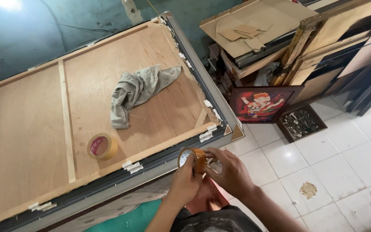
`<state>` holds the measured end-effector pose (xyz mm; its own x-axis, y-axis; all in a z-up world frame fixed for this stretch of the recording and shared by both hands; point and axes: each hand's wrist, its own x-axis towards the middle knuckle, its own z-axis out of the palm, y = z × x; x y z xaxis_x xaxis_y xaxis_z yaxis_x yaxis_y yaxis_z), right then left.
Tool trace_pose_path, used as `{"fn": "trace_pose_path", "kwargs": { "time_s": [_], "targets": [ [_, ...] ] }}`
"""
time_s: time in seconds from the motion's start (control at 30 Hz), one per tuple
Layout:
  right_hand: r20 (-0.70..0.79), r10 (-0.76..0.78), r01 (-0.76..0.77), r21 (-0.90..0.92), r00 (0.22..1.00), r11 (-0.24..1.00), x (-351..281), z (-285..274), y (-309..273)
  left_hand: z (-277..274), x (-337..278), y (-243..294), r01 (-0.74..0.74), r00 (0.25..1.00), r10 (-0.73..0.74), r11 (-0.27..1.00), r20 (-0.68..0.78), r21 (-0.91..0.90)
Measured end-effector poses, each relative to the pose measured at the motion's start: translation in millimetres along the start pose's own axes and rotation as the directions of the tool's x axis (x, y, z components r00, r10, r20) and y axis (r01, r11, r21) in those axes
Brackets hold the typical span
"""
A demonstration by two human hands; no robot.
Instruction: The person assembles a large picture frame by attaching wooden strips to the back of the frame using a utility knife and tape. They then wipe the frame with a cloth.
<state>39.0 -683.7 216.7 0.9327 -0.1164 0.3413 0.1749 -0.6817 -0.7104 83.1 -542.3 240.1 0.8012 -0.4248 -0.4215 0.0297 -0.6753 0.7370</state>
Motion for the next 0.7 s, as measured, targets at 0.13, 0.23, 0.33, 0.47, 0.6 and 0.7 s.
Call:
{"fn": "trace_pose_path", "kwargs": {
  "time_s": [0.13,0.23,0.33,0.47,0.6,0.7],
  "targets": [
    [0.097,0.131,-0.143,0.131,0.987,0.981,5,-8,8,10,4,-8,-0.019,0.999,0.017,0.998,0.032,0.064],
    [0.244,0.355,-0.381,0.065,0.902,0.922,13,-13,5,2,0,7,-0.027,0.996,0.019,0.996,0.093,0.086],
    [0.296,0.43,-0.464,0.051,0.853,0.884,20,-21,0,3,2,6,-0.028,0.993,0.014,0.993,0.119,0.115],
    [0.32,0.357,-0.363,-0.042,0.878,0.931,22,-16,10,2,5,9,-0.062,0.987,0.039,0.988,0.158,0.141],
    [0.347,0.354,-0.348,-0.081,0.869,0.934,23,-10,13,5,12,1,-0.06,0.99,0.035,0.98,0.134,0.191],
    [0.286,0.383,-0.405,0.018,0.878,0.914,22,-9,8,0,14,-4,-0.049,0.996,0.035,0.985,0.085,0.165]
  ]
}}
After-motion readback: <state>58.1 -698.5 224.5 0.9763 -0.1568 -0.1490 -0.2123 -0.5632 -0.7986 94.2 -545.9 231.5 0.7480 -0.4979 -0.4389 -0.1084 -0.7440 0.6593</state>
